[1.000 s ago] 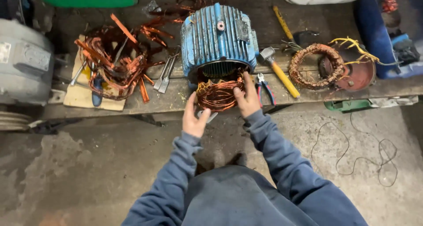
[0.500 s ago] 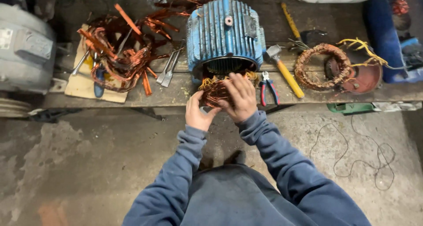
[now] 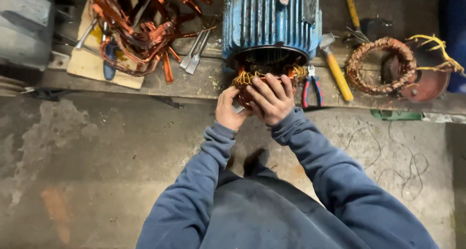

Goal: The person uses a hammer and a metal chisel to strike the edge of a blue electric motor, prying off the end cap. After removing the cap, they pull out the copper wire coils from the motor housing by hand.

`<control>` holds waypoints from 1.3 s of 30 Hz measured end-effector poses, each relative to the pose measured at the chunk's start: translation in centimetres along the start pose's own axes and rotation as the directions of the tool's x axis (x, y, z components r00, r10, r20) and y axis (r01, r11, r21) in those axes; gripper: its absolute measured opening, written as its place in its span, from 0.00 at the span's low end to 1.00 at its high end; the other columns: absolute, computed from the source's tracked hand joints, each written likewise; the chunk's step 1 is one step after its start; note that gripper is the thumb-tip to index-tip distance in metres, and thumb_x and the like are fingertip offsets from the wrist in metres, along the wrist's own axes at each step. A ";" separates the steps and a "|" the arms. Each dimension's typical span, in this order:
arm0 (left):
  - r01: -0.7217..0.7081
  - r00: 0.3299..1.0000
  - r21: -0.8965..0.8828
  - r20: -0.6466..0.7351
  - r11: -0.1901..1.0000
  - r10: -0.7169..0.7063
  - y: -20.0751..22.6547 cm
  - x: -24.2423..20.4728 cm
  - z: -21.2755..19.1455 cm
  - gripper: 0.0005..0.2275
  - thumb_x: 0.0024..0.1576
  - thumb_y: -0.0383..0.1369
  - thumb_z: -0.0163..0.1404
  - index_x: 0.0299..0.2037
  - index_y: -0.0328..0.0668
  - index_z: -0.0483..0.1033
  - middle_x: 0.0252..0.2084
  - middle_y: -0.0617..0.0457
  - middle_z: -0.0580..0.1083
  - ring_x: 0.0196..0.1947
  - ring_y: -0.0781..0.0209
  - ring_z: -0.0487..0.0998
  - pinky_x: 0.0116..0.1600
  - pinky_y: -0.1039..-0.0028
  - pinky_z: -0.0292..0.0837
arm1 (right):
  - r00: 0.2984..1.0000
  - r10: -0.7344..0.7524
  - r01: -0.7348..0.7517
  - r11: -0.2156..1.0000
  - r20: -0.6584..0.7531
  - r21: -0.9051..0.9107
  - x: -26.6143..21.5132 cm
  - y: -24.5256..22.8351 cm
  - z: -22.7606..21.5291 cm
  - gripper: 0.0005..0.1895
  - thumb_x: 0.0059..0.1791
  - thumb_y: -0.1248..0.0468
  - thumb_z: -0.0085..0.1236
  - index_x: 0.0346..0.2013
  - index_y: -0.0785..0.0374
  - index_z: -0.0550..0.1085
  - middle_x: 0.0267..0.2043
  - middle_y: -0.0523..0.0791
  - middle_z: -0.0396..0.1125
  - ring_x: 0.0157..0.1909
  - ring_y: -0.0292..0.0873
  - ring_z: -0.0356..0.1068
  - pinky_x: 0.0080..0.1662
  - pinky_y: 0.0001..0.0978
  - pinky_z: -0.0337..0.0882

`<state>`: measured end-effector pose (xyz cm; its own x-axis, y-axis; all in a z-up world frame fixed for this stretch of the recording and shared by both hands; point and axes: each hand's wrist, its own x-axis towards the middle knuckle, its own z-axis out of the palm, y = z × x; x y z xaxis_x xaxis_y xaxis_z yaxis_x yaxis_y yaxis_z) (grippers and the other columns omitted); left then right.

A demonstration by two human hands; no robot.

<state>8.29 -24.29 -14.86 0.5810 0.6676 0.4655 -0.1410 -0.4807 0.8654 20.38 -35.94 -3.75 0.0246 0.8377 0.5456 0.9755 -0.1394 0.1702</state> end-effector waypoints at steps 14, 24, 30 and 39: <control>-0.227 0.949 0.173 0.259 0.959 0.178 0.0 2.7 -2.3 0.32 0.42 0.41 0.70 0.57 0.38 0.72 0.51 0.42 0.76 0.50 0.41 0.75 0.55 0.58 0.73 | 0.984 -0.165 0.171 0.978 0.062 -0.116 -0.8 -0.1 -2.0 0.28 0.54 0.49 0.59 0.64 0.60 0.72 0.73 0.49 0.60 0.74 0.51 0.58 0.76 0.54 0.47; -0.313 0.915 0.129 0.304 0.941 0.263 -0.6 3.7 -2.1 0.24 0.46 0.42 0.67 0.50 0.40 0.77 0.46 0.47 0.77 0.46 0.43 0.74 0.52 0.58 0.72 | 0.911 -0.389 0.412 0.857 0.135 -0.310 -2.5 2.4 -0.3 0.34 0.47 0.55 0.53 0.69 0.53 0.68 0.70 0.43 0.61 0.70 0.42 0.60 0.71 0.43 0.55; -0.426 0.891 0.327 0.311 0.844 0.330 -2.0 0.9 -2.0 0.18 0.46 0.37 0.64 0.46 0.43 0.78 0.50 0.48 0.77 0.48 0.45 0.74 0.52 0.57 0.69 | 0.985 -0.172 0.171 0.975 0.002 -0.140 -5.8 -2.3 2.4 0.26 0.48 0.60 0.53 0.62 0.57 0.71 0.54 0.45 0.65 0.56 0.46 0.64 0.64 0.46 0.61; -0.510 0.842 0.380 0.406 0.772 0.357 4.4 2.4 -2.5 0.19 0.48 0.34 0.62 0.50 0.41 0.77 0.49 0.43 0.75 0.51 0.42 0.74 0.57 0.56 0.69 | 0.895 0.050 0.046 0.978 0.443 -0.204 -1.3 0.1 -1.0 0.10 0.47 0.59 0.53 0.37 0.61 0.73 0.38 0.48 0.69 0.45 0.49 0.68 0.59 0.46 0.64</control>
<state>7.02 -23.35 -9.50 0.7638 0.1600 0.6253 -0.1004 -0.9276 0.3599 20.23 -37.53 -3.59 0.1674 0.9768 0.1332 0.9106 -0.2050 0.3589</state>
